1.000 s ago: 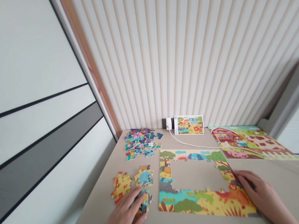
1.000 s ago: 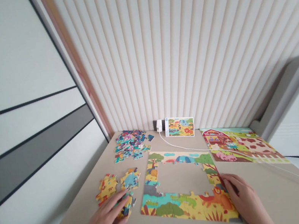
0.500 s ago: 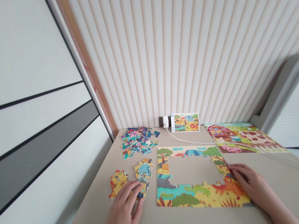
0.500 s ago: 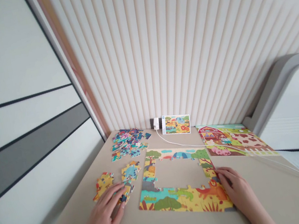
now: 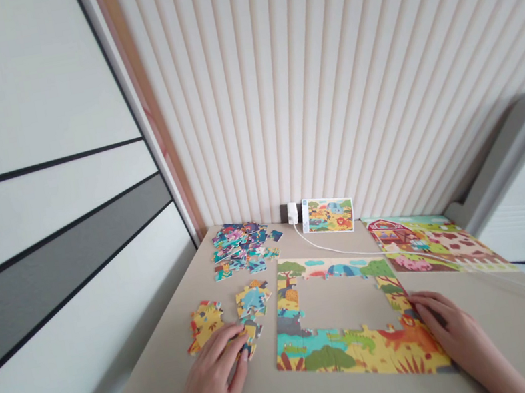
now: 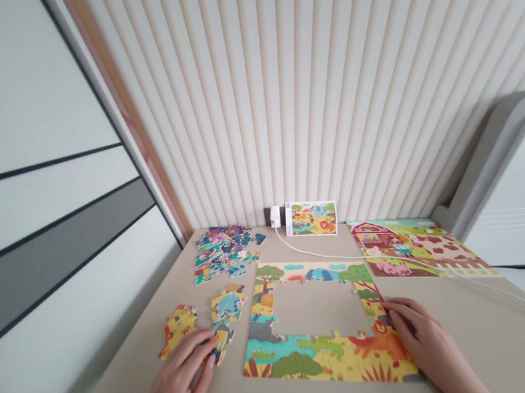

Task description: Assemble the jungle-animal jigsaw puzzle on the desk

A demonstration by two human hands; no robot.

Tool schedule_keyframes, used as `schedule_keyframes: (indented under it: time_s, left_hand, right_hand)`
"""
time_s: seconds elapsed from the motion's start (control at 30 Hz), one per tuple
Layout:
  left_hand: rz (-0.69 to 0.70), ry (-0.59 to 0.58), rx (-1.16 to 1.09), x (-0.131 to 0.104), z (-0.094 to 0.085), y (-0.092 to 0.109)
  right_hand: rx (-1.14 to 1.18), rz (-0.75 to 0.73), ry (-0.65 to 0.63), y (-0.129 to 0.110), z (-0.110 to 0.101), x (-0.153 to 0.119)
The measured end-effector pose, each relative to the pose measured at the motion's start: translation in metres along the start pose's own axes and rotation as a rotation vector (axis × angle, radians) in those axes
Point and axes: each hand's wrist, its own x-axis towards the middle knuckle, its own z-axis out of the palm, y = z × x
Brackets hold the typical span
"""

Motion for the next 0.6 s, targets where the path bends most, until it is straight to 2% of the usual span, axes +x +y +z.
schedule_keyframes:
  time_s: [0.6]
  left_hand:
    - [-0.026,-0.033,-0.041,0.0013,-0.0035,0.0054]
  right_hand:
    - [-0.031,-0.02,0.01,-0.0005,-0.0014,0.0008]
